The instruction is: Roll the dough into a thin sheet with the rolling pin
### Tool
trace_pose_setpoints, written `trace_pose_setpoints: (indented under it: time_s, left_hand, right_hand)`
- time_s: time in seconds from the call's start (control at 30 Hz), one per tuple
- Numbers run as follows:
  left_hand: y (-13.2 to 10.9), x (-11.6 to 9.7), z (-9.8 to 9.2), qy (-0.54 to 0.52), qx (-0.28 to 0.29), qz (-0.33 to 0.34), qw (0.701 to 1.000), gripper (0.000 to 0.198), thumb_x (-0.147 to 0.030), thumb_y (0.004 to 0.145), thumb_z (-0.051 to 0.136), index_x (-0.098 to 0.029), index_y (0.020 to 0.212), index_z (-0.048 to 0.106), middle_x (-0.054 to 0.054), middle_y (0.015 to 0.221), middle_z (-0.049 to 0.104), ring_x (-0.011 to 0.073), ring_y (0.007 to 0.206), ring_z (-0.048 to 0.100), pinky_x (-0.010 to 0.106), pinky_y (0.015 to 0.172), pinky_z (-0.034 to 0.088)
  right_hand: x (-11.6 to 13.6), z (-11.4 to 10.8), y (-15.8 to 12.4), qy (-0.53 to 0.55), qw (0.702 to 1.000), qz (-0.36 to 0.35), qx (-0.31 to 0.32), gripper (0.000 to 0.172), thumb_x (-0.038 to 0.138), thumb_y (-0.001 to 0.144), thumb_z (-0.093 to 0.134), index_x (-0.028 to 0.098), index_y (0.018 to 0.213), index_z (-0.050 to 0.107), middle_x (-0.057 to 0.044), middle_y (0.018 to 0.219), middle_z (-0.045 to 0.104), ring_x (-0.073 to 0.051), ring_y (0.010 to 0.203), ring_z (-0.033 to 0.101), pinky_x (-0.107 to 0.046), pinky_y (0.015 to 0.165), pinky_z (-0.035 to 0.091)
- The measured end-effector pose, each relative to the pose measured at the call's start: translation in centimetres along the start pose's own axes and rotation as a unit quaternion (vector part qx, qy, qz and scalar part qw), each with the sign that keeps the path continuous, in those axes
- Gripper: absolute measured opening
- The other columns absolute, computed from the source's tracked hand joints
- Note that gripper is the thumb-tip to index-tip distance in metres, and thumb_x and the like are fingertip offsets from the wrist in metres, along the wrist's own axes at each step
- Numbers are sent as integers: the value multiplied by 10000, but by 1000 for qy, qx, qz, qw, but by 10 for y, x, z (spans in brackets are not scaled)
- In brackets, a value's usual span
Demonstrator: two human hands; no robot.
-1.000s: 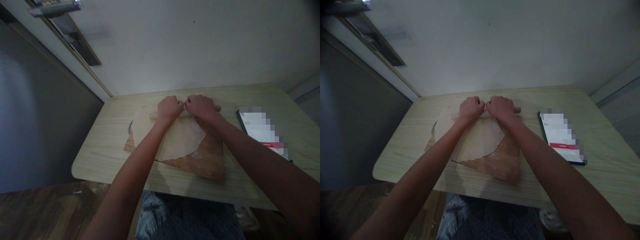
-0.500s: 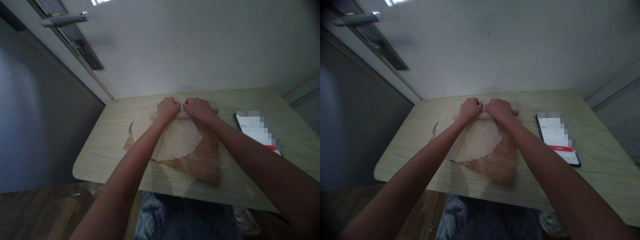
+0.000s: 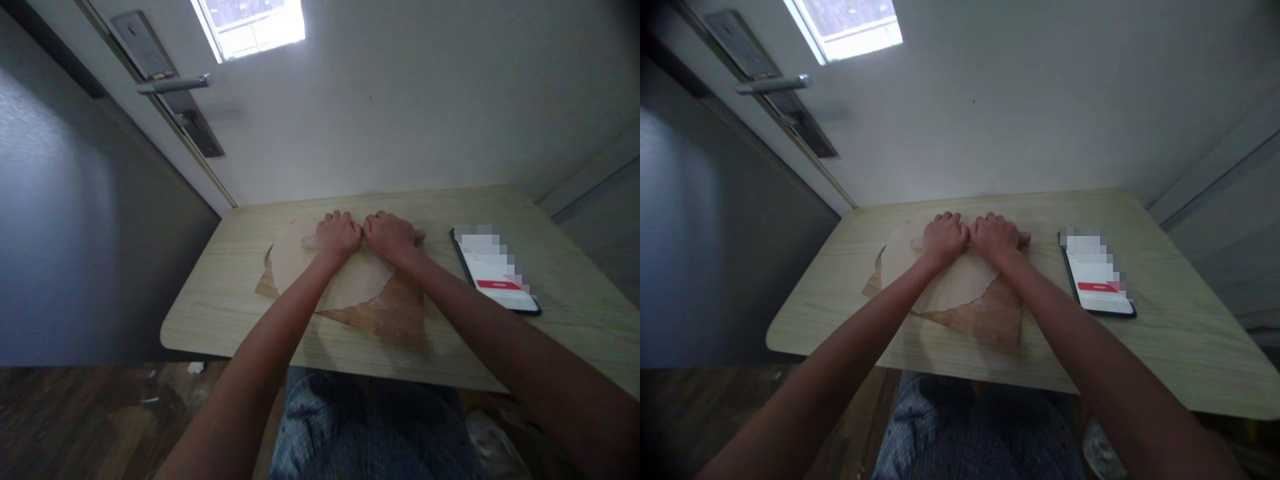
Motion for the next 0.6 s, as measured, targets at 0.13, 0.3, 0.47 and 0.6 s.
trace_pose_setpoints:
  time_s: [0.13, 0.3, 0.47, 0.6]
  left_hand:
    - [-19, -4, -4, 4, 6, 22, 1000, 364, -277, 854, 201, -142, 925, 531, 97, 942, 560, 225, 912, 495, 353, 738, 382]
    - [-46, -6, -8, 10, -16, 73, 997, 365, -292, 868, 201, -144, 1040, 487, 113, 1059, 538, 213, 994, 480, 349, 795, 370]
    - [-71, -1, -17, 2, -32, 138, 990, 415, -332, 870, 239, -91, 1165, 403, 163, 1224, 450, 206, 1132, 407, 335, 893, 330]
    - [-77, 2, -24, -15, 3, 165, 986, 445, -356, 875, 220, -70, 1148, 425, 172, 1219, 459, 196, 1126, 424, 315, 899, 336]
  right_hand:
    - [2, 0, -18, -1, 1000, -26, -18, 420, 267, 860, 201, 146, 902, 601, -110, 949, 610, -210, 863, 540, -331, 724, 353]
    - [4, -3, -46, 12, 995, -61, -73, 384, 275, 865, 233, 153, 1009, 567, -109, 1053, 578, -194, 995, 489, -346, 853, 305]
    - [-5, -13, -73, 39, 992, -96, -75, 389, 293, 864, 247, 174, 1086, 544, -93, 1200, 499, -195, 1070, 463, -342, 861, 343]
    - [-18, -17, -78, 69, 991, -109, -47, 402, 292, 862, 251, 177, 1156, 499, -55, 1184, 521, -184, 1030, 499, -315, 825, 391]
Point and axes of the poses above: each hand's wrist, its own y-axis towards the middle knuckle, its own z-axis out of the palm, x = y × z, the point moved 2 cm from there along y, towards the middle knuckle
